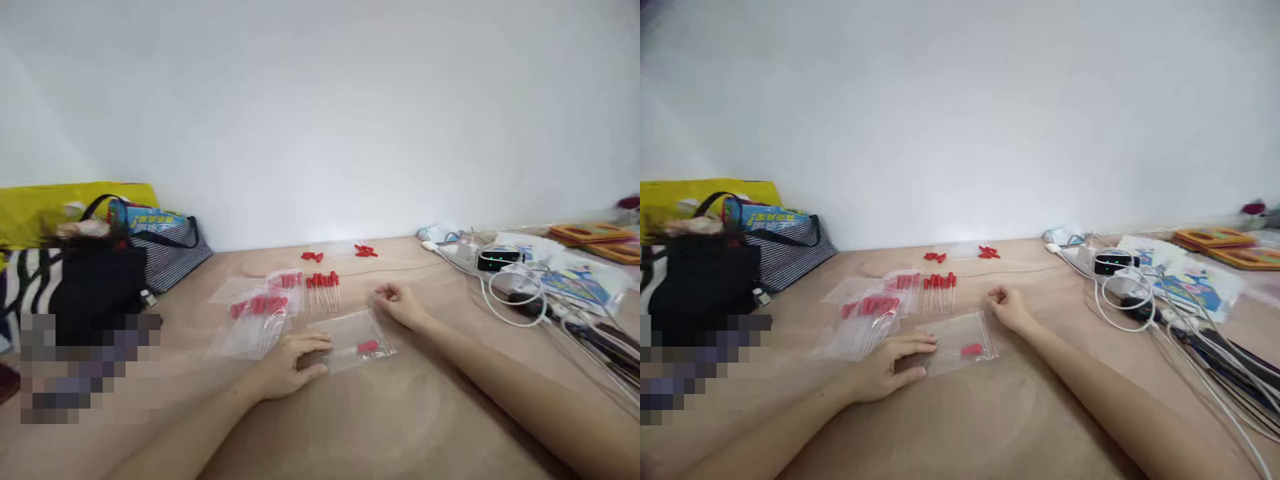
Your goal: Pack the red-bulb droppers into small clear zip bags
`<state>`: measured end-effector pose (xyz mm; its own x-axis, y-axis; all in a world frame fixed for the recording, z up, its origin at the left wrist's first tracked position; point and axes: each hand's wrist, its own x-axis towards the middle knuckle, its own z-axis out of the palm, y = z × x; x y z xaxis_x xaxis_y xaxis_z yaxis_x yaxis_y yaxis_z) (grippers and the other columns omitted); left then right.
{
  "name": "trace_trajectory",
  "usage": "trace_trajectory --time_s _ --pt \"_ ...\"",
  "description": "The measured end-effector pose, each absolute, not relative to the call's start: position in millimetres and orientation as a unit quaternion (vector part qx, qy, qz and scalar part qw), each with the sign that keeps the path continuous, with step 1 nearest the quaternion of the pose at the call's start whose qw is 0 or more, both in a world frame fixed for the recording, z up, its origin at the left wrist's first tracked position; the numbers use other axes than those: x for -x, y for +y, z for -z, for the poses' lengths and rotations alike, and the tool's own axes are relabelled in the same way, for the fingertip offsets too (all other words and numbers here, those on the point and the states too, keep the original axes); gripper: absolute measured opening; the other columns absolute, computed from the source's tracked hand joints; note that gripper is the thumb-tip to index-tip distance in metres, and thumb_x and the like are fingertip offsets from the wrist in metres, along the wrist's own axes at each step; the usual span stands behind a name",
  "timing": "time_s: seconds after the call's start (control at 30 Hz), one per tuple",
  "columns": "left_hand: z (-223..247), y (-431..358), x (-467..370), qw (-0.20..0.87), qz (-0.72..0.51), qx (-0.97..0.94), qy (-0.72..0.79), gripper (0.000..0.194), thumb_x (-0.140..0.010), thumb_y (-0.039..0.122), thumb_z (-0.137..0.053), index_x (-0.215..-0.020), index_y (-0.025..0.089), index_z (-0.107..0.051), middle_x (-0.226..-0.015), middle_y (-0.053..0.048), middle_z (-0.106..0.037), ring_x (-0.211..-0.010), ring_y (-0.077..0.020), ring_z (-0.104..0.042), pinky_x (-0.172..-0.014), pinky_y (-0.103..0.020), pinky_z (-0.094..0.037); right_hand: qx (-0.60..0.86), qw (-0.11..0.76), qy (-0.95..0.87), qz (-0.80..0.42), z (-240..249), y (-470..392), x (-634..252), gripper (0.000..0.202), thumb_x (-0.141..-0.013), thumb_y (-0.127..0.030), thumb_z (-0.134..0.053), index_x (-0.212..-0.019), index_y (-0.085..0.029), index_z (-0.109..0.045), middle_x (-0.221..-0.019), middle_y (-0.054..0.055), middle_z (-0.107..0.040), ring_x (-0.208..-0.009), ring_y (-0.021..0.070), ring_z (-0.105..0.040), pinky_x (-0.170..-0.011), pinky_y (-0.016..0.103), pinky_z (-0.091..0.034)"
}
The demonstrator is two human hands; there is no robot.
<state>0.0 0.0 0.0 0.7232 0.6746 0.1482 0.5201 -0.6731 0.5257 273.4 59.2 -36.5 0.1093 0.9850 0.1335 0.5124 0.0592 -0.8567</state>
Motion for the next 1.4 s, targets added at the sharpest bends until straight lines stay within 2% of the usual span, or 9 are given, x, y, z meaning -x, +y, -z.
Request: trace_trajectory --time_s 0.17,0.37,0.6,0.7,0.8,0.9,1.0,1.17,1.4 --pt "1 -3 1 0.234 -0.167 -0.898 0.333 0.034 -0.078 0.036 -0.054 -0.109 0.023 -0.056 -0.118 -0.005 -0.054 -0.110 -0.0200 -0.047 -0.096 -0.036 -0.036 0.627 0.373 -0.607 -0.316 24 103 -223 0.014 -0.070 -0.027 -0.056 -0.074 -0.014 -0.060 -0.065 0.000 -0.061 -0.056 0.0091 -0.053 -0.051 0.018 -0.039" --pt "2 -4 1 0.240 -0.173 -0.897 0.328 0.034 -0.078 0.034 -0.055 -0.109 0.023 -0.056 -0.117 -0.005 -0.054 -0.110 -0.0205 -0.047 -0.094 -0.037 -0.037 0.687 0.338 -0.569 -0.300 18 144 -188 0.042 -0.058 -0.041 -0.066 -0.089 -0.012 -0.058 -0.068 0.005 -0.062 -0.059 0.0144 -0.056 -0.049 0.021 -0.038" --pt "-1 -4 1 0.237 -0.180 -0.897 0.326 0.033 -0.077 0.033 -0.056 -0.107 0.021 -0.057 -0.115 -0.006 -0.056 -0.108 -0.0199 -0.049 -0.093 -0.036 -0.039 0.706 0.311 -0.545 -0.329 21 146 -194 0.020 -0.070 -0.030 -0.054 -0.077 -0.012 -0.060 -0.054 0.004 -0.057 -0.043 0.0125 -0.051 -0.039 0.021 -0.034" --pt "-1 -4 0 0.240 -0.179 -0.896 0.327 0.032 -0.077 0.033 -0.056 -0.106 0.021 -0.057 -0.114 -0.006 -0.056 -0.108 -0.0199 -0.049 -0.093 -0.036 -0.039 0.702 0.311 -0.547 -0.334 20 139 -205 0.032 -0.076 -0.036 -0.046 -0.095 -0.012 -0.057 -0.067 0.006 -0.061 -0.050 0.0131 -0.055 -0.043 0.021 -0.038" --pt "0 -3 -1 0.244 -0.182 -0.896 0.325 0.032 -0.076 0.033 -0.056 -0.106 0.022 -0.057 -0.114 -0.006 -0.056 -0.108 -0.0204 -0.049 -0.093 -0.037 -0.038 0.696 0.318 -0.561 -0.316 14 131 -204 0.059 -0.071 -0.048 -0.050 -0.117 -0.012 -0.042 -0.095 0.013 -0.060 -0.073 0.0183 -0.060 -0.057 0.025 -0.044" --pt "0 -4 -1 0.248 -0.180 -0.895 0.324 0.033 -0.076 0.034 -0.056 -0.107 0.022 -0.057 -0.115 -0.006 -0.055 -0.108 -0.0208 -0.048 -0.093 -0.037 -0.038 0.707 0.275 -0.604 -0.243 6 122 -187 0.087 -0.058 -0.061 -0.056 -0.125 -0.011 -0.032 -0.118 0.019 -0.046 -0.103 0.0287 -0.049 -0.079 0.034 -0.041" --pt "-1 -5 -1 0.249 -0.200 -0.883 0.343 0.030 -0.077 0.034 -0.054 -0.105 0.022 -0.058 -0.116 -0.007 -0.053 -0.107 -0.0210 -0.049 -0.092 -0.037 -0.038 0.724 0.190 -0.642 -0.168 -1 114 -163 0.095 -0.053 -0.069 -0.053 -0.126 -0.012 -0.030 -0.123 0.021 -0.038 -0.110 0.0337 -0.042 -0.085 0.041 -0.035" --pt "0 -6 -2 0.237 -0.215 -0.880 0.351 0.027 -0.078 0.033 -0.052 -0.101 0.022 -0.059 -0.113 -0.007 -0.053 -0.104 -0.0207 -0.049 -0.091 -0.036 -0.039 0.723 0.138 -0.665 -0.128 -1 107 -144 0.081 -0.061 -0.065 -0.049 -0.123 -0.015 -0.034 -0.120 0.018 -0.037 -0.104 0.0304 -0.047 -0.082 0.038 -0.037" --pt "3 -6 -1 0.222 -0.192 -0.891 0.347 0.029 -0.078 0.034 -0.052 -0.105 0.023 -0.056 -0.116 -0.006 -0.051 -0.106 -0.0206 -0.048 -0.092 -0.036 -0.038 0.709 0.119 -0.688 -0.103 6 108 -158 0.044 -0.079 -0.039 -0.037 -0.116 -0.014 -0.040 -0.116 0.016 -0.041 -0.102 0.0271 -0.049 -0.080 0.036 -0.039"
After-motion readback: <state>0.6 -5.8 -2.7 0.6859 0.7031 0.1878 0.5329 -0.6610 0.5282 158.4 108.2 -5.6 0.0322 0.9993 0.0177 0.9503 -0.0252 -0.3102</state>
